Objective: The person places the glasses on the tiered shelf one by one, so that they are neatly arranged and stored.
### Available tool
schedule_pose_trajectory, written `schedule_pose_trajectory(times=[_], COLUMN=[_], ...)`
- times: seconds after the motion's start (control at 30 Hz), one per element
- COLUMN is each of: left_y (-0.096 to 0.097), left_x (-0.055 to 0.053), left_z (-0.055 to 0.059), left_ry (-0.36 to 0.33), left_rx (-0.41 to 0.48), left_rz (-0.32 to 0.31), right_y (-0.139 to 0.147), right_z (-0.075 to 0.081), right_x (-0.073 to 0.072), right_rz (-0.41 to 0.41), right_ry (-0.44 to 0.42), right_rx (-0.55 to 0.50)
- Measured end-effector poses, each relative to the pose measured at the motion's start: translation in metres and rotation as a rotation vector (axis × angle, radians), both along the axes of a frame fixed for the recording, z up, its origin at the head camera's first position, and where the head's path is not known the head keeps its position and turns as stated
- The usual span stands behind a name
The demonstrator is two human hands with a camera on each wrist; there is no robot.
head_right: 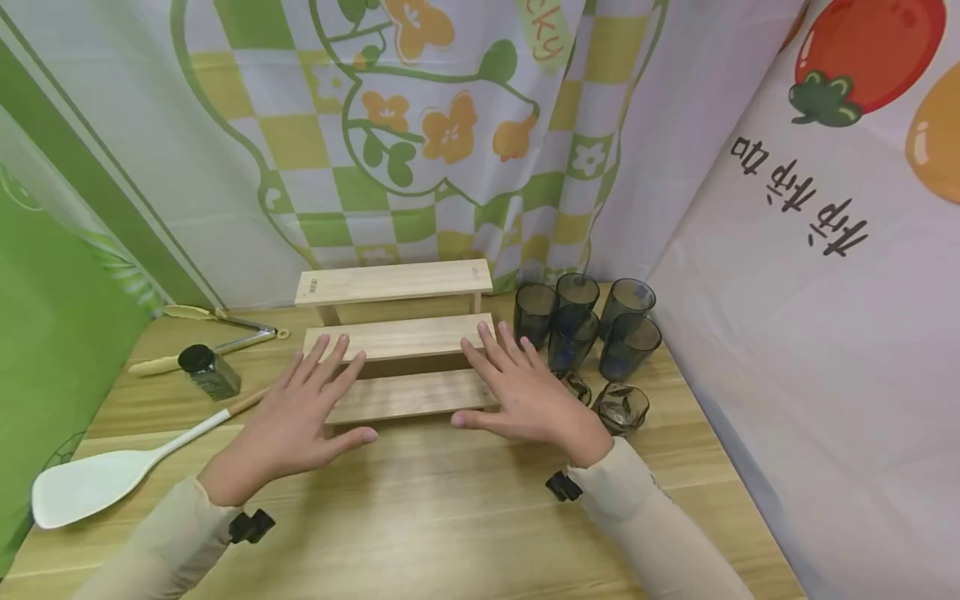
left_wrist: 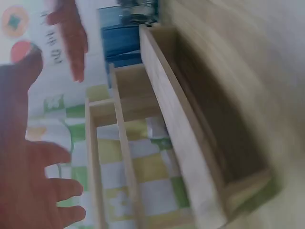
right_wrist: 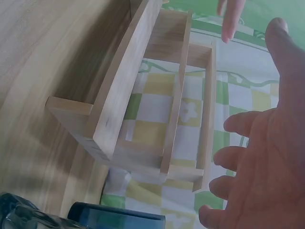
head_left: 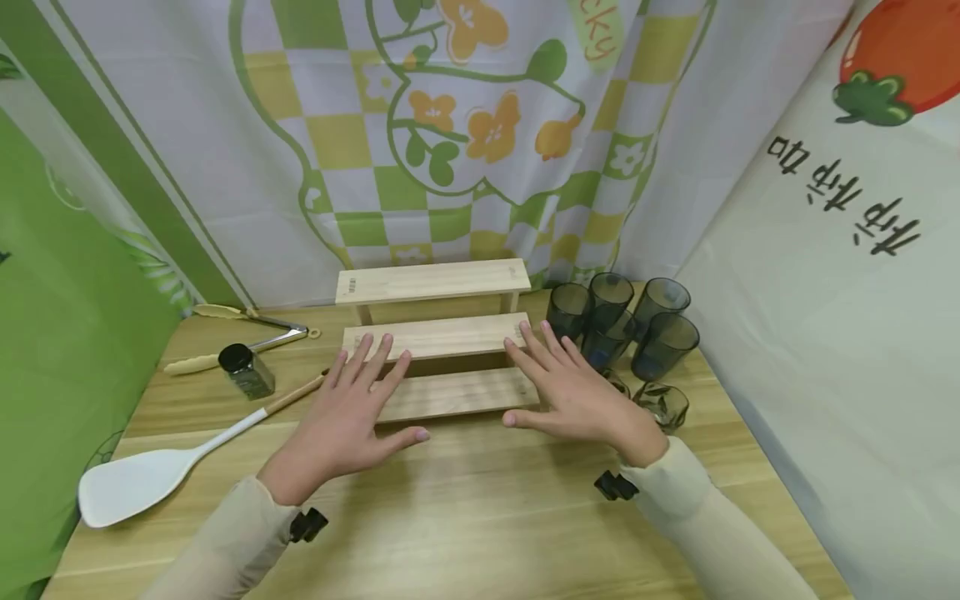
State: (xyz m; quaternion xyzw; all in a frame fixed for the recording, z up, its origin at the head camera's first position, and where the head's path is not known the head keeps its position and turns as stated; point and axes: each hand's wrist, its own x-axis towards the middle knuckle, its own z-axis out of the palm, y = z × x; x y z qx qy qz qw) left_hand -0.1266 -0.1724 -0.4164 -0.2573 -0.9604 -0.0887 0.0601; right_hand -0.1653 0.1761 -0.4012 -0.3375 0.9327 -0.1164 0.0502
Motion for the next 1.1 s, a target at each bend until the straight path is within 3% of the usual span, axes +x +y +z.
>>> schedule_pose_trajectory(times=[0.07,0.17,0.27,0.37,0.47,0.57,0.77,0.83,0.93,1.1], left_y=[-0.006,-0.019,-0.036,-0.050,-0.060,-0.064,-0.060,-0.058,-0.056,-0.052], left_x=[0.001,0.003,0.002,-0.001,-0.001,0.000,-0.004,-0.005,-0.006,-0.007], left_z=[-0.005,-0.019,-0.038,-0.056,-0.068,-0.074,-0.078,-0.079,-0.080,-0.084], left_ry=[-0.036,-0.092,-0.180,-0.328,-0.501,-0.618,-0.699,-0.723,-0.756,-0.771], left_rx=[0.162,0.524,0.865,1.059,1.136,1.182,1.231,1.256,1.294,1.315], left_rz=[0.035,0.143,0.319,0.509,0.597,0.582,0.556,0.561,0.569,0.564], right_y=[0.002,0.007,0.016,0.032,0.051,0.072,0.118,0.132,0.152,0.170], right_z=[-0.002,-0.004,-0.006,-0.010,-0.013,-0.018,-0.027,-0.032,-0.044,-0.070], right_x=[-0.001,-0.002,-0.003,-0.002,0.003,0.008,0.026,0.034,0.045,0.057], right_rz=[-0.003,-0.008,-0.024,-0.040,-0.053,-0.061,-0.090,-0.136,-0.245,-0.464], right_ry=[-0.009,-0.039,-0.093,-0.137,-0.153,-0.139,-0.080,-0.049,0.000,0.047], right_rx=[-0.024,-0.117,-0.281,-0.454,-0.621,-0.782,-1.066,-1.123,-1.137,-0.977])
